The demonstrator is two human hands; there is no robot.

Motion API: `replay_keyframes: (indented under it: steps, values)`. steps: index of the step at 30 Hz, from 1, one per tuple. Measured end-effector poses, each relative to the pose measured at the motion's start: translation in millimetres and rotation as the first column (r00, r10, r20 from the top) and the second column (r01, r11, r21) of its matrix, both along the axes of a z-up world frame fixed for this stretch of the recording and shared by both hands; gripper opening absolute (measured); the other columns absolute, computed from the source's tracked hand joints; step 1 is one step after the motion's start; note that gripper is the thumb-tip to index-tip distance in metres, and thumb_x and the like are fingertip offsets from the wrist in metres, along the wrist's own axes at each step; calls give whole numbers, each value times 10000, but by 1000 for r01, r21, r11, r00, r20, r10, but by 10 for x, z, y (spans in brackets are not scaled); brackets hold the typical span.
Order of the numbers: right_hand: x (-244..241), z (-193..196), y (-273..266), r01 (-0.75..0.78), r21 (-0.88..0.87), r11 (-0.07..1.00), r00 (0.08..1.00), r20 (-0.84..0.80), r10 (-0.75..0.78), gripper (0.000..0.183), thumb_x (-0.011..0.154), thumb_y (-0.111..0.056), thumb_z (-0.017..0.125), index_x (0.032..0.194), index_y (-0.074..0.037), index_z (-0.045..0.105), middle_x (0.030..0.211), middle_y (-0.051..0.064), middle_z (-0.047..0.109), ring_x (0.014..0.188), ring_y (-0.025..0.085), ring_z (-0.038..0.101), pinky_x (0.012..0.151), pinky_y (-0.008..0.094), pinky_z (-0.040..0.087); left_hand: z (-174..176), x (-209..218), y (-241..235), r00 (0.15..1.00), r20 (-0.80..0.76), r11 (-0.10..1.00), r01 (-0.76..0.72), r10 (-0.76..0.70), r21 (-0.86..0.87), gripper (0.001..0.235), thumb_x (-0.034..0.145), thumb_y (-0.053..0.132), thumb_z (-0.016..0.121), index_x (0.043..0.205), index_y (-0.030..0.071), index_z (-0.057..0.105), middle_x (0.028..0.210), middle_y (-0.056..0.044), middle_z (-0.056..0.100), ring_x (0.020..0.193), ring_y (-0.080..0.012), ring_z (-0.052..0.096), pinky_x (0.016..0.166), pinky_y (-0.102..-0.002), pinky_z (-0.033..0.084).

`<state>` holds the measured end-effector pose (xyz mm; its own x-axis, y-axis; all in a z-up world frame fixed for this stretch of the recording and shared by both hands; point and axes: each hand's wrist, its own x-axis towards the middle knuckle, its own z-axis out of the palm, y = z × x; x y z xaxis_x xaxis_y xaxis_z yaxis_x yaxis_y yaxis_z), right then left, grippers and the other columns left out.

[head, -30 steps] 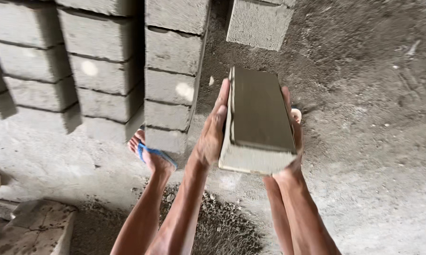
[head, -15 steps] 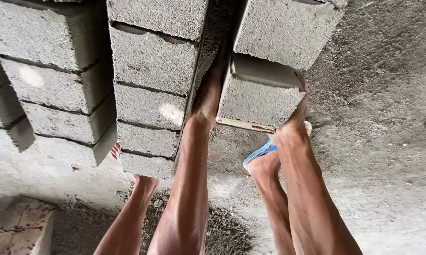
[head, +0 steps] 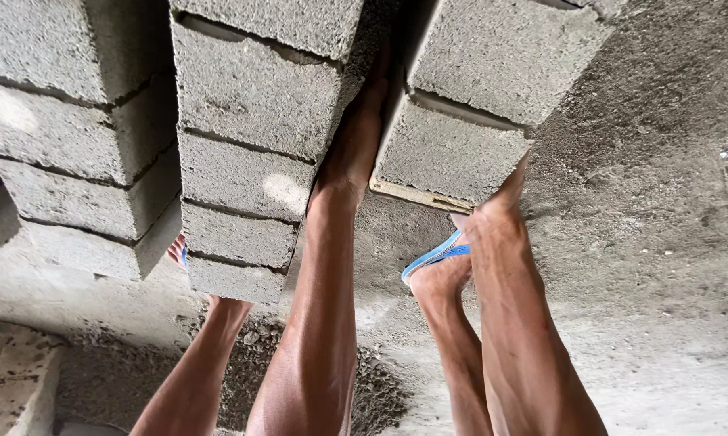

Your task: The person scoops concrete into a metal mold, levels the surface with a trowel, and compacts the mixture using a wooden block and a hammer. They then lift the mold, flip it to release the formed brick, and stack it with others before repeating the process.

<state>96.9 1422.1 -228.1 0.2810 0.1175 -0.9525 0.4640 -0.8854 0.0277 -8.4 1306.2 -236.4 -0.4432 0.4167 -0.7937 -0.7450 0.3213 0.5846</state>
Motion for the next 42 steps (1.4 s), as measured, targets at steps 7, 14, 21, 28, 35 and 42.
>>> replay_keyframes:
  steps: [7,14,21,28,35,42]
  values:
    - [6,-114,-16,285,71,956,885,-402,-234,610,801,-519,300,1235,-145,507,1273,135,535,1162,365,500,948,545,425,-137,41,7,999,-19,999,-44,44,-2,521,906,329,281,1416,229,252,1526,-31,220,1423,-179,173,1135,-332,106]
    - [-126,-19,-74,345,81,935,838,-475,-269,529,856,-307,361,1318,-53,404,1385,146,471,1265,298,461,1098,419,321,-312,250,-5,844,315,874,-479,434,82,692,820,484,410,1407,125,339,1424,-4,394,1352,-110,306,1117,-271,203]
    - [-97,-1,-352,307,46,951,869,-420,-260,492,869,-274,371,1319,-83,428,1360,151,485,1236,298,478,1059,416,344,21,372,60,918,284,919,-168,278,-356,526,906,227,318,1424,135,325,1455,-155,358,1353,-280,312,1129,-394,149]
    - [225,871,-674,263,7,965,926,-284,-250,448,889,-225,390,1321,-128,462,1323,159,508,1192,299,505,999,410,379,1079,520,-369,993,-52,967,-119,110,-225,494,957,277,223,1318,4,421,1348,-292,396,1316,-385,319,1148,-445,194]
    - [204,3195,-1356,-578,71,813,813,-40,581,638,748,-442,571,1347,-266,441,1365,29,461,1203,227,494,912,386,452,3151,974,-1698,910,282,940,-334,304,67,571,922,359,264,1419,80,301,1526,-115,124,1307,-456,219,1000,-619,268]
    - [-8,2939,-3051,-833,221,507,426,-328,843,550,835,-221,625,1341,-289,422,1318,310,407,1254,422,402,1008,447,390,3121,1417,-3524,822,-56,821,-569,567,-38,656,917,428,175,1368,-1,381,1441,-247,314,1328,-469,185,1044,-623,194]
